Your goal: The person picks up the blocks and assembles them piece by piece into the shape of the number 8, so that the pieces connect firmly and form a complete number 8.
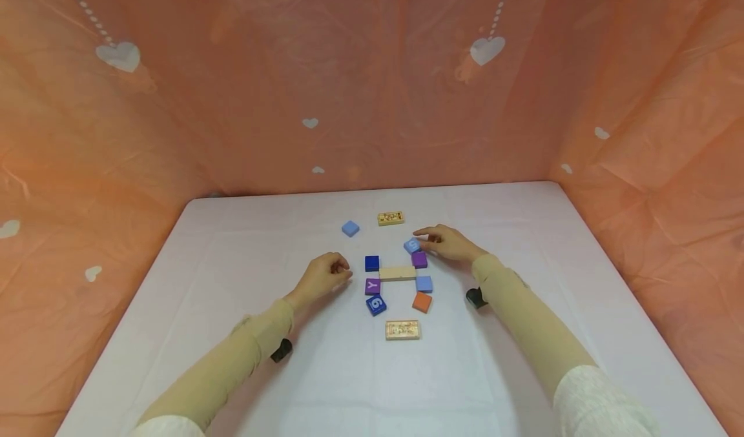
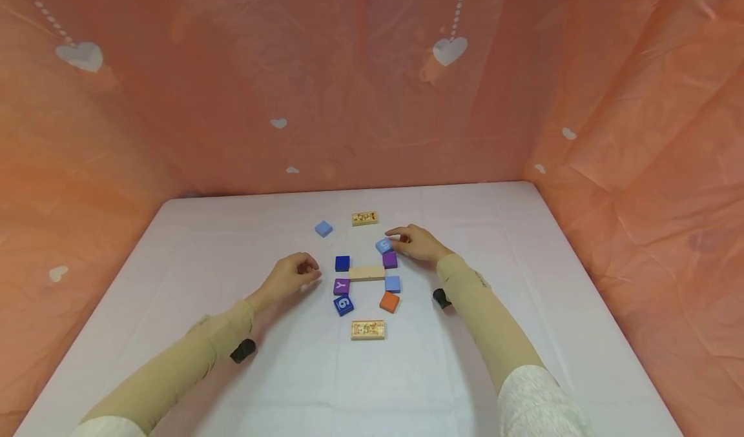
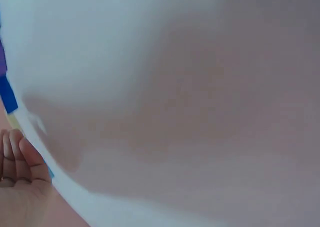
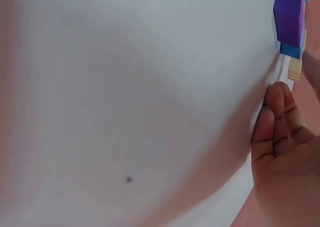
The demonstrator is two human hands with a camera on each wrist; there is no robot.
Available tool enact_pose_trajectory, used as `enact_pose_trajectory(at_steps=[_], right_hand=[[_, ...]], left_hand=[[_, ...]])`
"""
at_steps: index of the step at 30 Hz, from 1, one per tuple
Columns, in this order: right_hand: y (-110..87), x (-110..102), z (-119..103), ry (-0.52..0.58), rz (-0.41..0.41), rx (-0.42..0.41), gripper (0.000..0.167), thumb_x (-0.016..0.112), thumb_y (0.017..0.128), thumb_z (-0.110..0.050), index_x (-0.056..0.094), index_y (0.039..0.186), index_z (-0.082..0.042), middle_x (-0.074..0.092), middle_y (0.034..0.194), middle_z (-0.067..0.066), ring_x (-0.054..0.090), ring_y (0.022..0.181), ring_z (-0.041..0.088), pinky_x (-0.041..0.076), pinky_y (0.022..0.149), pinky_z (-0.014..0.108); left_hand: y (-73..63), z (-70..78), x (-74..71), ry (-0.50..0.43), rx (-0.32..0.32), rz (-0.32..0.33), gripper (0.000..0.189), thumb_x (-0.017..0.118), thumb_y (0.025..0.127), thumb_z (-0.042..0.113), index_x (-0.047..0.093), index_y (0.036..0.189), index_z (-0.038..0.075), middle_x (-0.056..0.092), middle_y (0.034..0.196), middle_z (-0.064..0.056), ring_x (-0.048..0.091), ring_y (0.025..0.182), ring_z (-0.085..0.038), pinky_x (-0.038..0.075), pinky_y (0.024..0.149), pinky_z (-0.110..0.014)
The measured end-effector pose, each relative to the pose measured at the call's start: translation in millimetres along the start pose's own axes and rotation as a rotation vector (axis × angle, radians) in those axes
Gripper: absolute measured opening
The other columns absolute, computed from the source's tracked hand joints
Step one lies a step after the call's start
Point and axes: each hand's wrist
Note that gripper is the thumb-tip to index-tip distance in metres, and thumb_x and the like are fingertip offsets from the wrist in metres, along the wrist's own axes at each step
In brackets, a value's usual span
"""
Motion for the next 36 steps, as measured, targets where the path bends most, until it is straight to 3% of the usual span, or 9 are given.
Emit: enact_pose_trajectory(at_steps=[3,9,17,26,36], right_hand=[[-0.2,-0.3,-0.2,0.003,-0.009,-0.004,0.039,0.054,0.094,-0.026,0.052,0.132,-0.021,0.053,0.106,0.009,0.047,0.097,0.022,0.040,0.083,0.033],[1.2,-0.5,1.0,0.013,-0.024,0.006,0.038,0.054,0.094,-0.027,0.052,0.132,-0.024,0.052,0.106,0.008,0.046,0.098,0.022,0.040,0.085,0.034],[0.6,-1.1,0.1,0.024,-0.041,0.031,0.039,0.054,0.094,-0.029,0.051,0.133,-0.027,0.053,0.110,0.007,0.046,0.102,0.023,0.039,0.093,0.039],[-1.3,-0.3,-1.4,0.028,-0.035,0.002,0.038,0.055,0.093,-0.028,0.054,0.131,-0.022,0.051,0.100,0.008,0.044,0.094,0.021,0.038,0.080,0.031],[-4.5,-2.3,-3.8,0.010,-0.024,0.006,0.039,0.055,0.094,-0.028,0.052,0.132,-0.024,0.050,0.099,0.007,0.044,0.093,0.021,0.037,0.079,0.031]], left_hand=[[12.7,1.4,-6.4,-0.021,-0.047,0.045,0.016,0.065,0.085,0.015,0.062,0.095,0.003,0.058,0.083,-0.007,0.050,0.075,-0.016,0.043,0.066,-0.023],[35.8,-0.1,-15.0,-0.009,-0.072,0.118,0.027,0.063,0.087,0.018,0.059,0.106,0.000,0.059,0.092,-0.013,0.054,0.083,-0.022,0.045,0.072,-0.029],[61.6,-2.5,-13.0,0.033,-0.092,0.219,0.034,0.061,0.086,0.016,0.056,0.111,-0.006,0.057,0.091,-0.016,0.053,0.085,-0.025,0.044,0.076,-0.035],[72.8,-3.3,-6.6,0.085,-0.125,0.271,0.036,0.061,0.086,0.017,0.058,0.113,-0.007,0.056,0.094,-0.018,0.052,0.087,-0.029,0.044,0.083,-0.041],[77.8,-4.0,-3.6,0.151,-0.144,0.286,0.038,0.059,0.086,0.021,0.060,0.114,-0.004,0.057,0.092,-0.017,0.053,0.085,-0.028,0.044,0.082,-0.041]])
Point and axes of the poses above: each hand's wrist, its own y-axis towards the middle knuckle, its own x-axis out of the palm, z = x × y
